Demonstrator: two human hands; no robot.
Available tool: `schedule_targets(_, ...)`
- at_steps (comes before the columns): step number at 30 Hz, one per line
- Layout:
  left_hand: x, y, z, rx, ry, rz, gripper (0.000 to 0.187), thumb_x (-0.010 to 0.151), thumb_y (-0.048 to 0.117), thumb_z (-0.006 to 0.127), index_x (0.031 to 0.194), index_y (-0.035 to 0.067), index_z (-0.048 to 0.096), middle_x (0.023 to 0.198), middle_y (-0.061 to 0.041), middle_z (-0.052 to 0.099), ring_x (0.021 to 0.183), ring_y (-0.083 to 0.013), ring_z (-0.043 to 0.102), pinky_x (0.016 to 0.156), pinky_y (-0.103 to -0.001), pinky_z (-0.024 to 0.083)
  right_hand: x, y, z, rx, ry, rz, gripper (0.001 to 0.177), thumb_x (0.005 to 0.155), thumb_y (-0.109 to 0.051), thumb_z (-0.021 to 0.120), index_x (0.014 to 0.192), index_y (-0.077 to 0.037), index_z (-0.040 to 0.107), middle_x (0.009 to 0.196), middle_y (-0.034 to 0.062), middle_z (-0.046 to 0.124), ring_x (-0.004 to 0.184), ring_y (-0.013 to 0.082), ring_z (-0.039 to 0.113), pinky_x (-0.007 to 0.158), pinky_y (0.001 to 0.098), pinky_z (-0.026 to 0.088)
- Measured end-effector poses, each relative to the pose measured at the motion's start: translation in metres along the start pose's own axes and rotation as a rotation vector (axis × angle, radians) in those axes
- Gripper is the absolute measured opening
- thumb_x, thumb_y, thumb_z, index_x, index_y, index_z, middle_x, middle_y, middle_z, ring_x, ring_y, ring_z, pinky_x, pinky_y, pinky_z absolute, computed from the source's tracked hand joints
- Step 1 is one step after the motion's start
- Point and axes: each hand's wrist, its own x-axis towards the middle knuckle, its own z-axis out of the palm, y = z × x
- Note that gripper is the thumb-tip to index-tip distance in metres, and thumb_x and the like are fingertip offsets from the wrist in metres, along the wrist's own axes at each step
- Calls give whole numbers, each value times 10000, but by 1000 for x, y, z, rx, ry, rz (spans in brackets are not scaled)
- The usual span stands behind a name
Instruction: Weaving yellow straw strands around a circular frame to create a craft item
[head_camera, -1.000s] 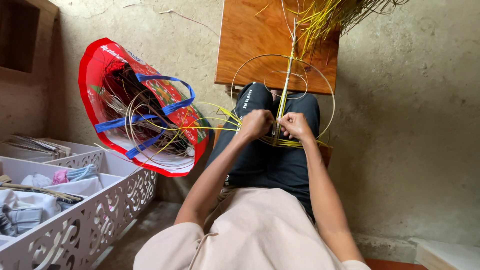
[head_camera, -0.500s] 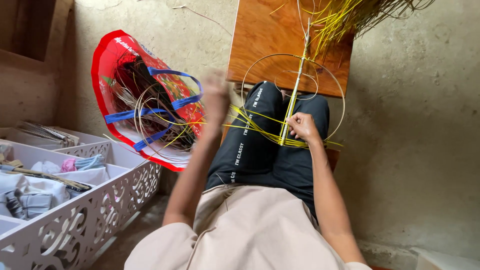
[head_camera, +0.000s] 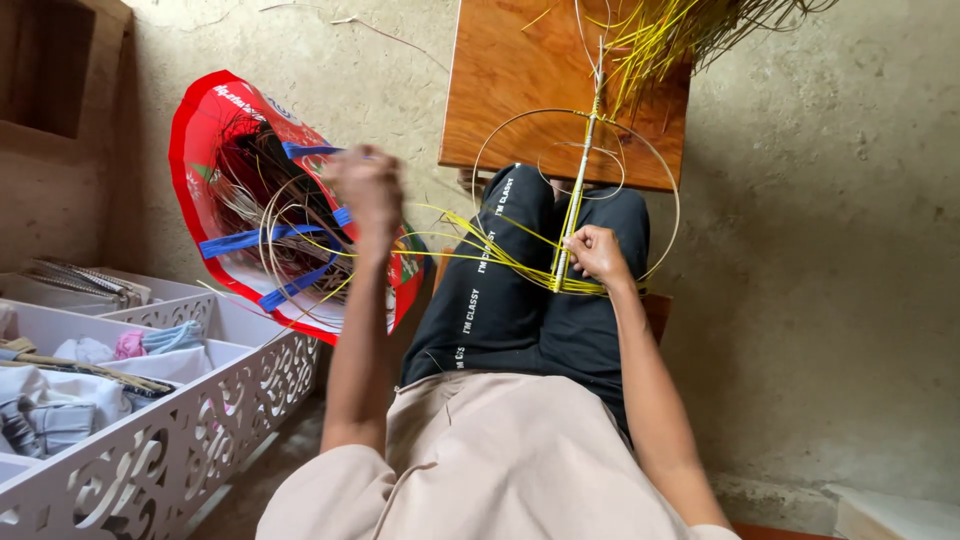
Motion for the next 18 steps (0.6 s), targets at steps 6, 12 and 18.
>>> schedule_targets(6,-24,0,13,551,-243,30,449,833,253,870,1192,31,716,1226,-181,629,1193,-319,568,1100,-400,364,-10,0,-5,-363,250,-363,310,885,-238,832,1107,-38,749,876,185,692,729,319,729,598,420,597)
schedule_targets(12,-141,142,72,-1256,-959,-1166,521,985,199,694,1387,-85,522,918,-260,740,752,-318,777,699,-425,676,-81,-22,-20,210,172,-95,231,1020,-141,594,1114,25,723,736,185,698,503,145,635,311,183,462)
schedule_targets(18,-161,156,112,-1348,-763,-1355,522,1035,220,620,1399,-82,401,856,-192,709,612,-251,756,550,-406,670,-82,16,7,729,-80,215,374,1043,-257,575,1342,-34,546,865,230,728,519,241,701,256,278,474)
